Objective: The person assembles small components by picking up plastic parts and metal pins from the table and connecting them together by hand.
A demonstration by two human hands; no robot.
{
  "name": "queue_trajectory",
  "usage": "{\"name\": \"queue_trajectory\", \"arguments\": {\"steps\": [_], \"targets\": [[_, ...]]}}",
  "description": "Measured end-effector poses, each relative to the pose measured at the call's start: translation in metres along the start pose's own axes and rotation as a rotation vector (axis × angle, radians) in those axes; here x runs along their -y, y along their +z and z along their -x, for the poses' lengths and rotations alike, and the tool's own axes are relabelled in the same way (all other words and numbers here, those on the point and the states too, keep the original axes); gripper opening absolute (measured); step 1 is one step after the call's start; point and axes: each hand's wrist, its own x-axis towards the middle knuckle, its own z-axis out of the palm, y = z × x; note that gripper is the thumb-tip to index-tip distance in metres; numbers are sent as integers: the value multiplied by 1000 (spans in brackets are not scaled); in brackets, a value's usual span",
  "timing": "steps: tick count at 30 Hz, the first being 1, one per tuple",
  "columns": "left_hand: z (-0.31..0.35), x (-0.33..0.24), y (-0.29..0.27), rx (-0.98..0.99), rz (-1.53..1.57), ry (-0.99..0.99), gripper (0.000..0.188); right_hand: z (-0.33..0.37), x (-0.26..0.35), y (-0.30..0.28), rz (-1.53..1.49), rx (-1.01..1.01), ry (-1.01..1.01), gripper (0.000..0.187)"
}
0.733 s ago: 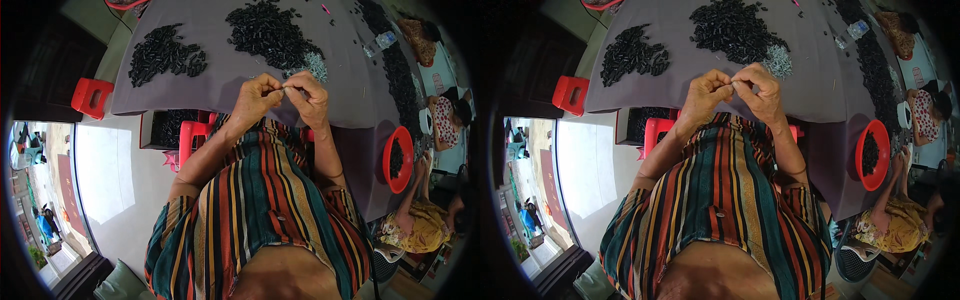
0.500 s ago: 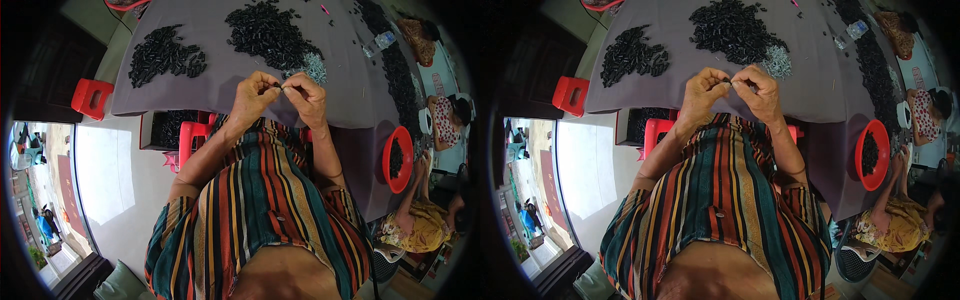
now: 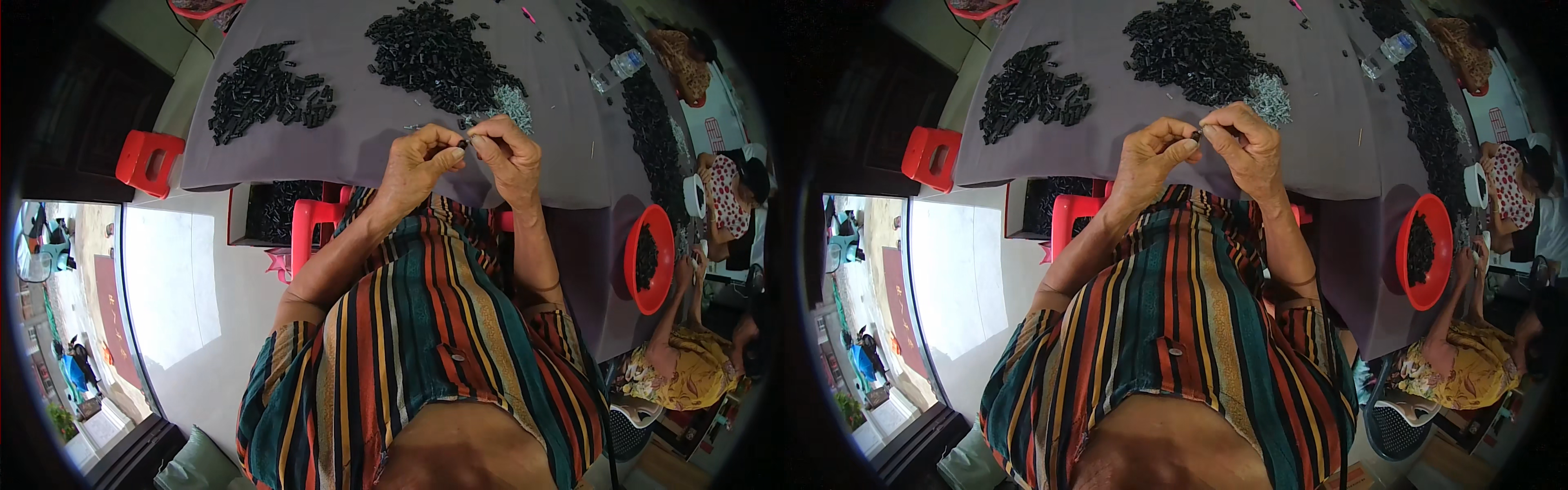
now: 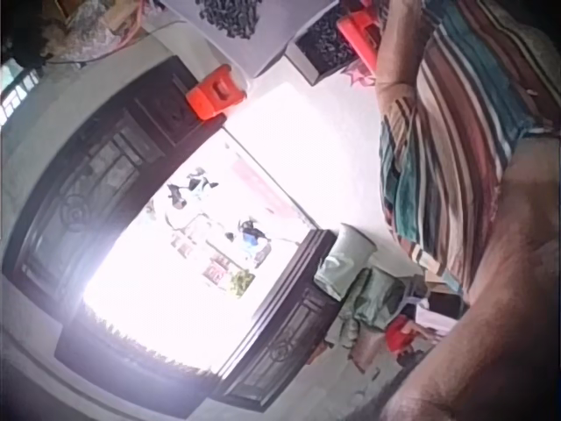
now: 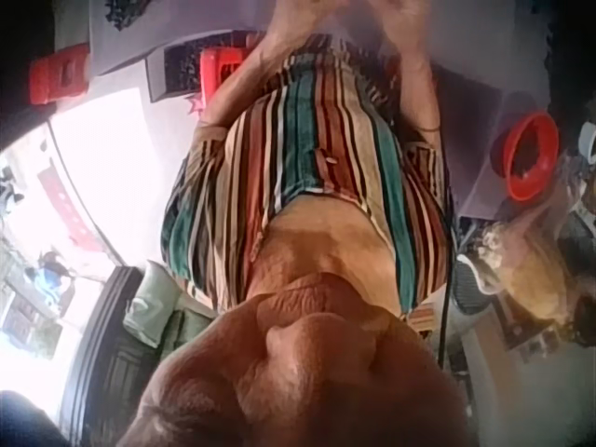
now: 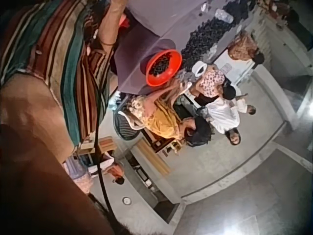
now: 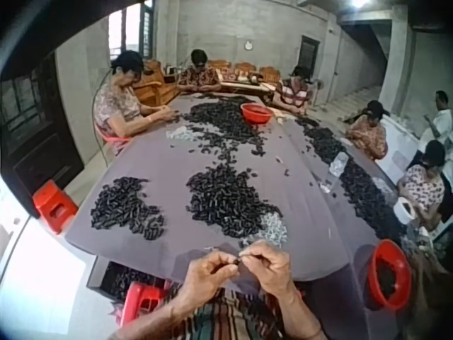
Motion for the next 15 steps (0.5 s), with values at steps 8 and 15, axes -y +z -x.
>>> {"name": "queue_trajectory", "arguments": {"steps": [8,15], "targets": [[0,-2,0,-10,-60,-39,12,-4,7,-3,241,61,-202,4],[0,-5,-4,25,19,-96,10,-3,11,-5,290,133,-153,7]]}}
